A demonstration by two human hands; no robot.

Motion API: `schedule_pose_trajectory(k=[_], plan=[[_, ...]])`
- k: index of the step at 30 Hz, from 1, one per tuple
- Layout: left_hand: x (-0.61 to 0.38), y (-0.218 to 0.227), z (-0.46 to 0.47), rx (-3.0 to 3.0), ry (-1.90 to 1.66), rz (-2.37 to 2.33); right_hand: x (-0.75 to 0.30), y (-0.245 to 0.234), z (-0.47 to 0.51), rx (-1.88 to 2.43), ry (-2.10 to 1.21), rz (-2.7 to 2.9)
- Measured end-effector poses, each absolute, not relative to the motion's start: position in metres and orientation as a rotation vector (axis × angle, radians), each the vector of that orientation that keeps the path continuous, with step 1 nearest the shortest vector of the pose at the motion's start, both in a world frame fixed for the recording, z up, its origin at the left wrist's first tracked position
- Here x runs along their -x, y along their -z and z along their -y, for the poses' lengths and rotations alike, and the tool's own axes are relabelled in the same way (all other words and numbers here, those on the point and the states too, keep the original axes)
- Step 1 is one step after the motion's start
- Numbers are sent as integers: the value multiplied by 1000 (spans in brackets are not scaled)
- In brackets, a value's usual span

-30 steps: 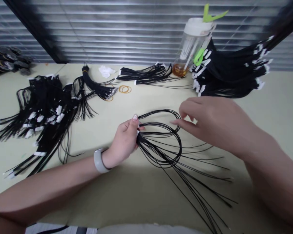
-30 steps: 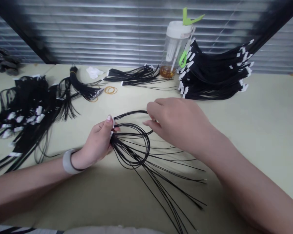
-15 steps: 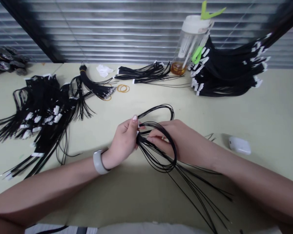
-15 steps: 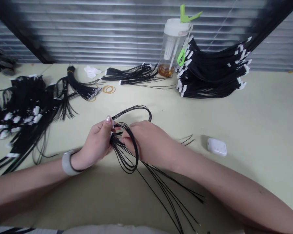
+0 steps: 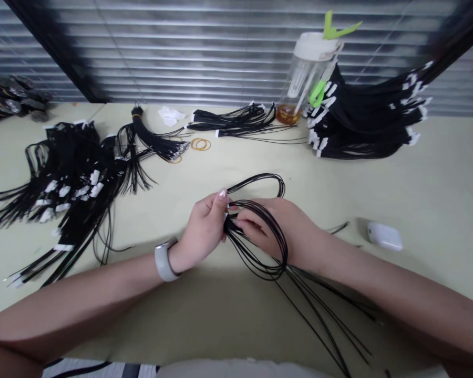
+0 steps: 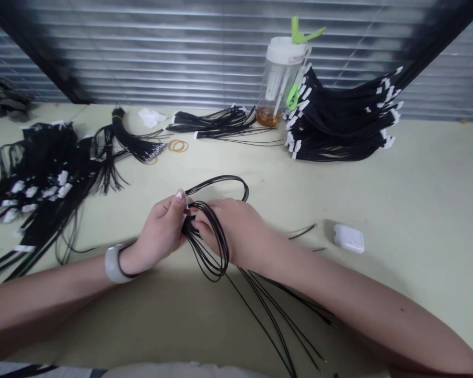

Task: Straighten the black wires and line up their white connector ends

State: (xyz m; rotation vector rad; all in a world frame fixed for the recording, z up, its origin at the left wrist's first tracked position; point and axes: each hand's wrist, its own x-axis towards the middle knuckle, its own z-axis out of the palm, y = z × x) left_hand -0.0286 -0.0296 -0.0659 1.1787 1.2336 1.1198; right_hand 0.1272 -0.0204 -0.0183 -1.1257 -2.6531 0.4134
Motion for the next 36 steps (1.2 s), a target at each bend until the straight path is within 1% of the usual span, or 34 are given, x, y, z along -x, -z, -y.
schedule_pose_trajectory(k=[5,12,15,17,19,20,24,25,27,30,33,36], plan=[[28,64,30,-1183,-1076,-1230,-125,16,27,1215,-178,2684],[27,59,32,-1202,-1042,-1258,-138,-15,28,1341,-199,2716],[27,55,33,-1189,-1017,-1284,-157,-33,20,1563,17,2619],[26,52,33,-1186,-1016,-1299,-172,-43,14,1664,78,2500],[26,51,33,-1196,-1015,-1296,-182,-51,9,1614,-42,2391],[26,51,33,-1201,-1014,-1290,-185,-53,7,1540,-152,2324],[26,53,33,-1217,-1008,-1272,-180,-51,3,1141,-703,1815],[27,53,34,-1220,-1004,-1272,-176,-49,3,1070,-772,1679],[27,54,34,-1223,-996,-1275,-171,-44,3,1016,-803,1542],[27,53,35,-1227,-992,-1286,-167,-39,3,1136,-852,1670],[28,54,35,-1223,-991,-1283,-166,-36,6,1279,-947,1968],[28,54,36,-1217,-999,-1273,-162,-31,9,1304,-833,2305]])
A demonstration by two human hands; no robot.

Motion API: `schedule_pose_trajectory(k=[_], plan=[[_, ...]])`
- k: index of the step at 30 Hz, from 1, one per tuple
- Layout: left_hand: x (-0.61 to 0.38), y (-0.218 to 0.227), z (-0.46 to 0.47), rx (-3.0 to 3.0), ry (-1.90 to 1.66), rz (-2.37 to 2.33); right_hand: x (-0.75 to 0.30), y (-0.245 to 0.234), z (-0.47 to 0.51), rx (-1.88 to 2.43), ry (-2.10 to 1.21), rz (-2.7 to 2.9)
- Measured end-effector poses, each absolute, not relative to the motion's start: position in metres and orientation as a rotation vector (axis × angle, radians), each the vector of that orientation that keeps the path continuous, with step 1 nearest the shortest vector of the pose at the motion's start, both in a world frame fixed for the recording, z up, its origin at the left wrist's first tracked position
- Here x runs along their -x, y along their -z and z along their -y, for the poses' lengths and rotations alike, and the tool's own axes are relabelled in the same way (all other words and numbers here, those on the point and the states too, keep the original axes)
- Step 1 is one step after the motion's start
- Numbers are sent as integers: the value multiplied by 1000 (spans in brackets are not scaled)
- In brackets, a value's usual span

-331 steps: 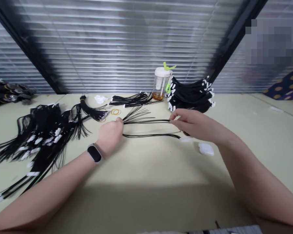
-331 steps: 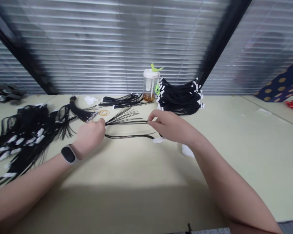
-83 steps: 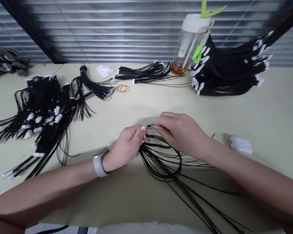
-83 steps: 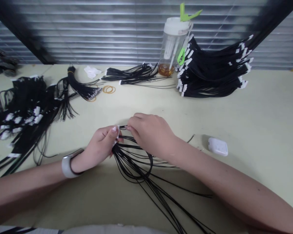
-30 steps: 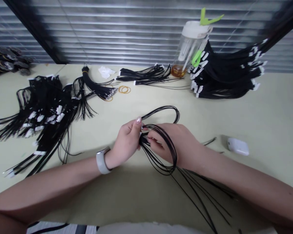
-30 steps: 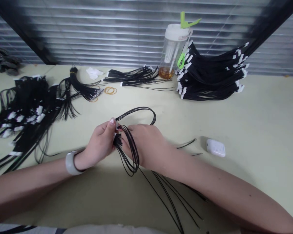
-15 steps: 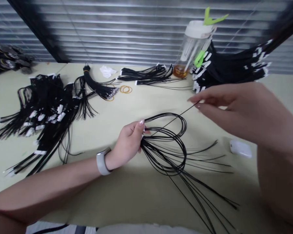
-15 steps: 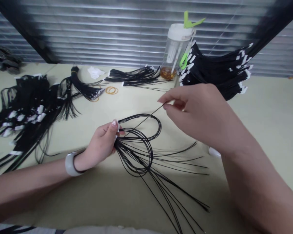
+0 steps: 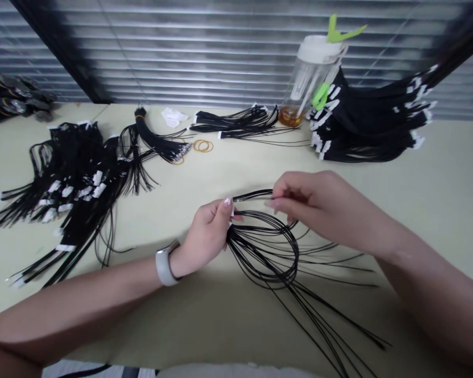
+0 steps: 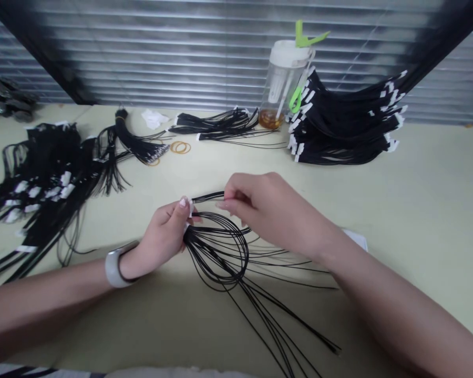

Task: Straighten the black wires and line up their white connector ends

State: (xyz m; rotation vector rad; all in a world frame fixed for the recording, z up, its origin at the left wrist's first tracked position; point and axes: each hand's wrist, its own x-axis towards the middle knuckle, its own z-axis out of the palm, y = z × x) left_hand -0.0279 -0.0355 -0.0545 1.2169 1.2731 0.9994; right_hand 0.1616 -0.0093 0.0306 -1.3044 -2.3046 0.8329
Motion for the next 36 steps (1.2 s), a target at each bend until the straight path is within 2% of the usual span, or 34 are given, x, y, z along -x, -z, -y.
schedule_pose_trajectory(k=[5,15,36], plan=[[28,55,37,-1261,-1013,-1269,-153,-24,12,1271,-629,2468],[28,53,38,-1318,-989,-1268,-153,-23,11,1330,-580,2510],[29,51,39,-1426,-954,-1278,-154,-27,12,1222,-729,2565]])
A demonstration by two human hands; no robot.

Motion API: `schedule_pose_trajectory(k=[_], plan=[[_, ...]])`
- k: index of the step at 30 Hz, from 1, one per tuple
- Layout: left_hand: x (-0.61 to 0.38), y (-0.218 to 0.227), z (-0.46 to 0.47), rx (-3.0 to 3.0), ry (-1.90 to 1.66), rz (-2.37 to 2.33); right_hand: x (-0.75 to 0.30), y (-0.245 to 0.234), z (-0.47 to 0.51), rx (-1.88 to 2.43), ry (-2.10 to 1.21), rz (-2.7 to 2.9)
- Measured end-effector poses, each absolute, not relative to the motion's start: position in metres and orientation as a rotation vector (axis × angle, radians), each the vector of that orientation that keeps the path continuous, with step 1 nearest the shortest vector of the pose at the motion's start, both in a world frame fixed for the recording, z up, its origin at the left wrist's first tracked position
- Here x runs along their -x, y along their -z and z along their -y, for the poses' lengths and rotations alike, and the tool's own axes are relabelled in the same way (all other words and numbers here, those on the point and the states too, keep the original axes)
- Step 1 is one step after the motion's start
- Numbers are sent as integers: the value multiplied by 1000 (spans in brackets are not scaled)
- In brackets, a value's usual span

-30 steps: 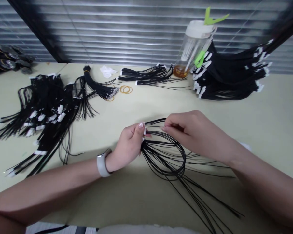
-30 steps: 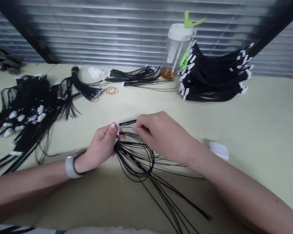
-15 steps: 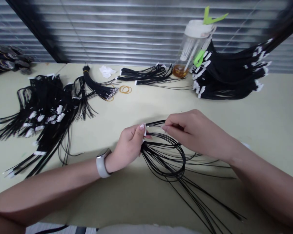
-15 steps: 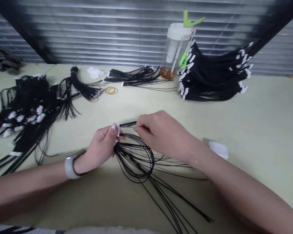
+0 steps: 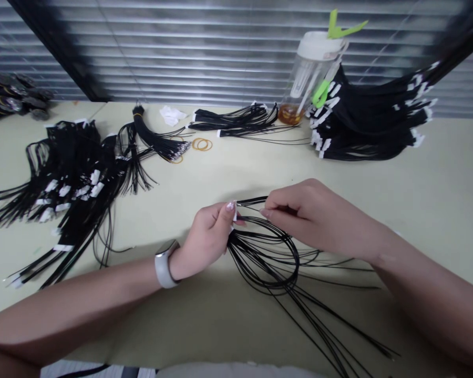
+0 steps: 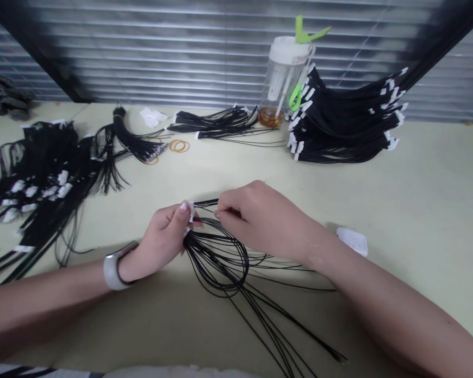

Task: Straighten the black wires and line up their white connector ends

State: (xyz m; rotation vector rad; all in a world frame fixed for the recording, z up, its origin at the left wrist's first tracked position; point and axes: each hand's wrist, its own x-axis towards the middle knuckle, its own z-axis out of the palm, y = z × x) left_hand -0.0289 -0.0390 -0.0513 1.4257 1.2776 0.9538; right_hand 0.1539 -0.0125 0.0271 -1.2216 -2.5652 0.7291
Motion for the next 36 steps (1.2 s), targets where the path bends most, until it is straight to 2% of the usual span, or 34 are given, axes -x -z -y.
schedule_pose_trajectory(k=[8,19,24,31,33,36], plan=[[30,53,38,-1446,-969,-1265,-153,-26,11,1228,-733,2546],[30,51,39,-1492,-964,-1266,-156,-23,7,1230,-938,2453],[28,46,40,-1578,-919,-1263,-147,-10,7,1206,-746,2506],[27,43,40,-1575,-898,-1258,-141,-1,7,1168,-649,2558],[27,46,39,-1484,-901,-1263,-143,-4,7,1203,-488,2630],[28,53,34,-1270,-953,-1296,-148,-14,15,1375,43,2681]])
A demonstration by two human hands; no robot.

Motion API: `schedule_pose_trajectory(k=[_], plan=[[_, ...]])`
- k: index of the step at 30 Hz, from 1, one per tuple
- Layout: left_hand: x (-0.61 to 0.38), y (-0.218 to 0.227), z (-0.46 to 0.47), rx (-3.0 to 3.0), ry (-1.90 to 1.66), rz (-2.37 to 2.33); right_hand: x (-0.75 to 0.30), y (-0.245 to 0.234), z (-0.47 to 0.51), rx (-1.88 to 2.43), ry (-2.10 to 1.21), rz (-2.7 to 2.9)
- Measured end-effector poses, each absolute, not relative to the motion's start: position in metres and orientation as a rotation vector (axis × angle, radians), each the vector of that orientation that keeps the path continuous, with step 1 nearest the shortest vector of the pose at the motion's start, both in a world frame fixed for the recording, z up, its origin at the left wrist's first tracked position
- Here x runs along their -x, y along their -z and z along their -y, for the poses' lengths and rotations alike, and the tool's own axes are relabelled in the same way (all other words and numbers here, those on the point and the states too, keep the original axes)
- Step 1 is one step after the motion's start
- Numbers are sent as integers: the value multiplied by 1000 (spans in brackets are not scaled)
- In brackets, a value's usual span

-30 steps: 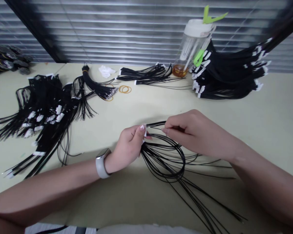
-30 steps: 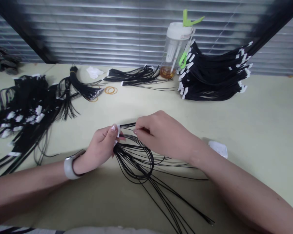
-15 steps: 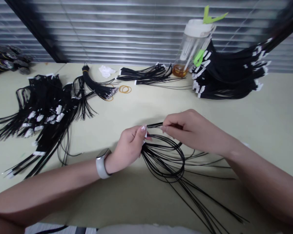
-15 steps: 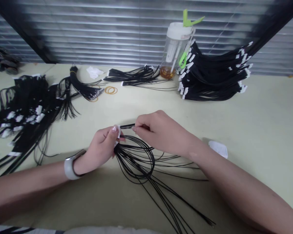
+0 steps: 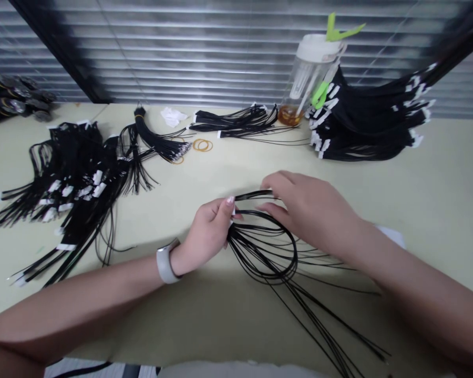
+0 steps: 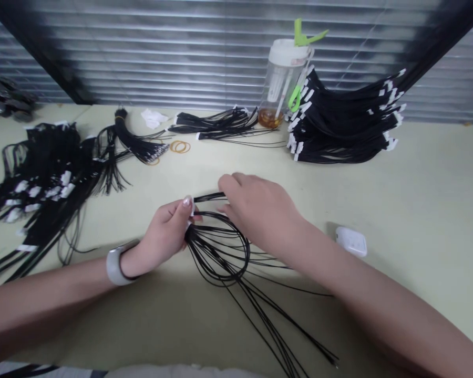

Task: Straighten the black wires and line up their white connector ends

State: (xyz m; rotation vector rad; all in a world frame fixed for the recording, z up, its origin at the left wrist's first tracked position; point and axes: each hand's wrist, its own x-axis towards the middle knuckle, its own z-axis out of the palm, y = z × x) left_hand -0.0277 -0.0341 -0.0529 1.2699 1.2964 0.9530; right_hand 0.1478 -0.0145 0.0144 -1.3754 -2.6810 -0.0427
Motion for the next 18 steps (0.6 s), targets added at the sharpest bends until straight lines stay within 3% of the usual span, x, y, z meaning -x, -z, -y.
schedule_pose_trajectory(k=[2,4,11,18], plan=[[28,57,31,-1156,-996,-1303,-150,-24,25,1449,363,2672],[29,59,29,-1108,-1027,-1281,-152,-33,36,1447,441,2675],[30,58,29,-1085,-1038,-1270,-150,-36,38,1656,-282,2939],[31,64,28,-1100,-1068,-1239,-145,-26,26,1502,-665,2836]])
